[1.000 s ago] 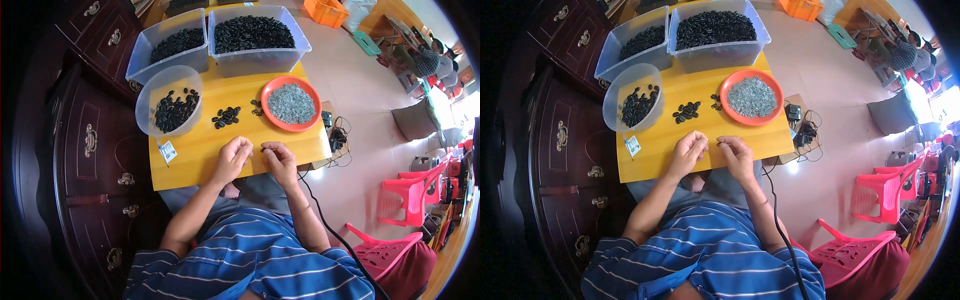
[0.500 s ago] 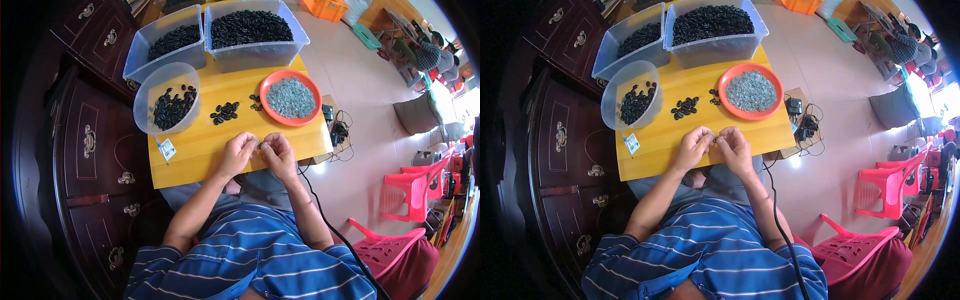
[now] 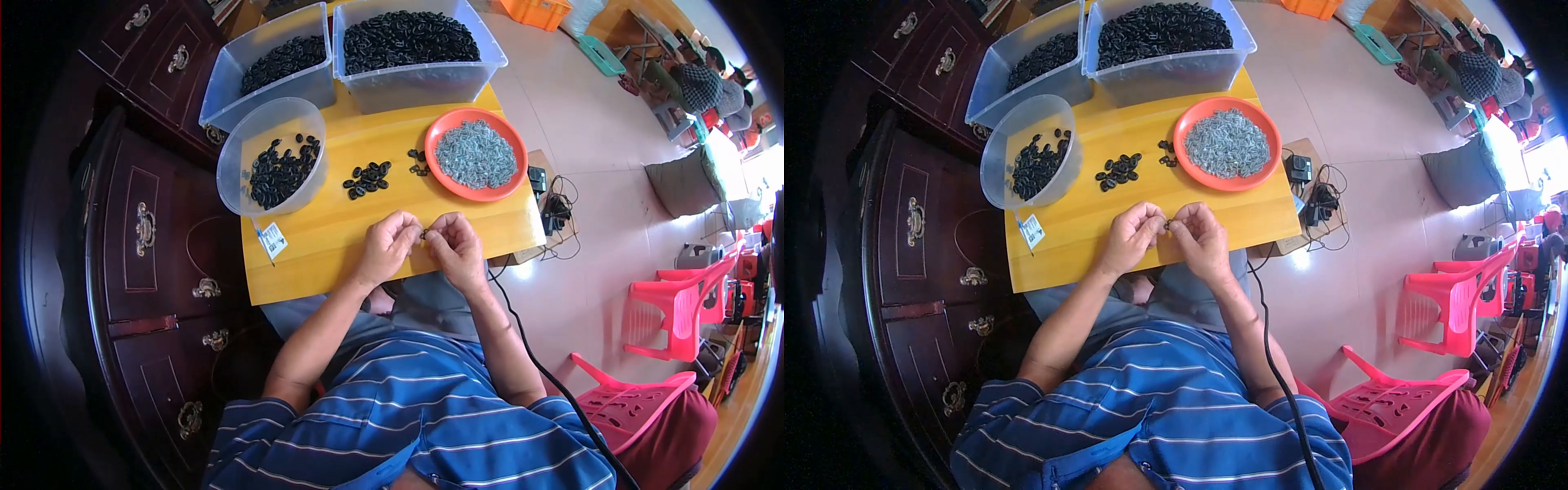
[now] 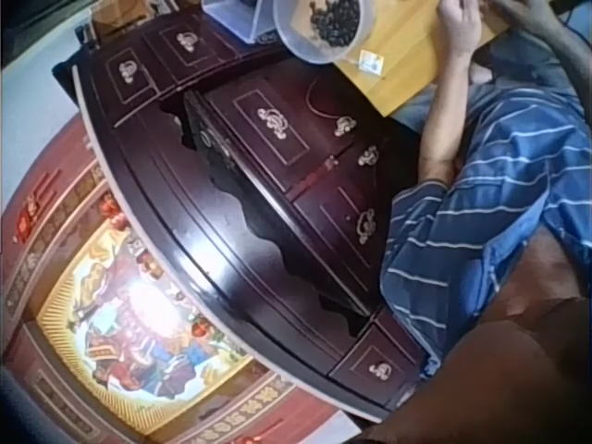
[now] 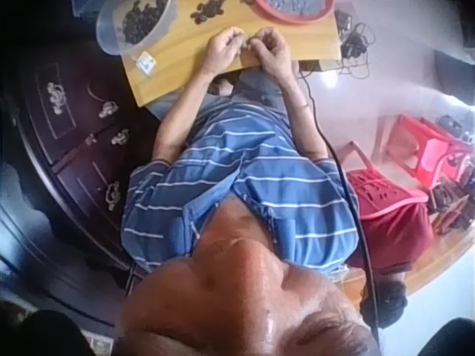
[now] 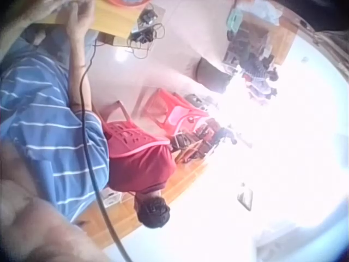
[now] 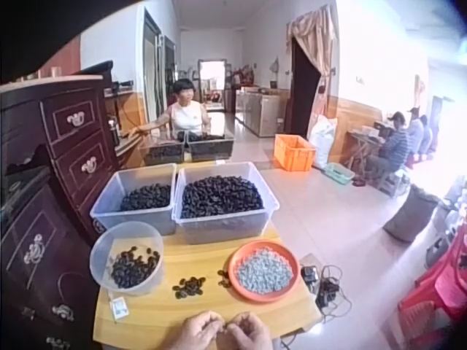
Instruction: The person assembles small plastic components by inserting metal pins into plastic buckle pieces by hand.
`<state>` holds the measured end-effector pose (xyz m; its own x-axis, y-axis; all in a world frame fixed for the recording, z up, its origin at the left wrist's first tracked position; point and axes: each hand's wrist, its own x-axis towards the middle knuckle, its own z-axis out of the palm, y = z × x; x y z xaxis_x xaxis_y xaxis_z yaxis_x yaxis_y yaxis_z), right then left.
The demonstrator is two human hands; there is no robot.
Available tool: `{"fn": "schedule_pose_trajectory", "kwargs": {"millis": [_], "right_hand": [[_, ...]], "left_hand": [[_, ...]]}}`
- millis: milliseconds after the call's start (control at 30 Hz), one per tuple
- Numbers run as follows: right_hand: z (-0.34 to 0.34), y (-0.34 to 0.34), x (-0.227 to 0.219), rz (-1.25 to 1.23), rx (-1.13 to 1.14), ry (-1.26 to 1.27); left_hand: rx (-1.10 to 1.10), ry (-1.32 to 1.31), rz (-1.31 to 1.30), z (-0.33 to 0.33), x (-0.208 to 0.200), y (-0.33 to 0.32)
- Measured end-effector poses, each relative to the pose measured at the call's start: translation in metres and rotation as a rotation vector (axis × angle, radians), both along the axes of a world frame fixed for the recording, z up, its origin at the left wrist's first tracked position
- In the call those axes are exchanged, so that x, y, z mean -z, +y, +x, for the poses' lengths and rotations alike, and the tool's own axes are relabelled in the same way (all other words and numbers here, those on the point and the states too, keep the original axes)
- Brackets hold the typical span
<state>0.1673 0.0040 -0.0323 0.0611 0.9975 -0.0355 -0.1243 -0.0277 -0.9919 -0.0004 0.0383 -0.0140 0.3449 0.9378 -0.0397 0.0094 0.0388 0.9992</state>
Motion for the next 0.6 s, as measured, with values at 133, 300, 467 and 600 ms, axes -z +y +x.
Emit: {"fn": "schedule_pose_trajectory", "kwargs": {"millis": [133, 300, 467, 600], "right_hand": [[-0.004, 0.0, -0.001, 0.004, 0.018, 0.04], [-0.005, -0.001, 0.003, 0.002, 0.037, 0.068], [-0.008, 0.0, -0.002, -0.004, 0.033, 0.063], [-0.008, 0.003, -0.004, -0.013, 0.058, 0.101]], "left_hand": [[-0.04, 0.046, 0.009, 0.0, 0.005, -0.001], [-0.014, 0.095, 0.038, 0.003, 0.007, -0.002], [-0.024, 0.083, 0.054, -0.003, 0.004, 0.0], [-0.118, 0.02, 0.031, -0.017, -0.004, 0.01]]}}
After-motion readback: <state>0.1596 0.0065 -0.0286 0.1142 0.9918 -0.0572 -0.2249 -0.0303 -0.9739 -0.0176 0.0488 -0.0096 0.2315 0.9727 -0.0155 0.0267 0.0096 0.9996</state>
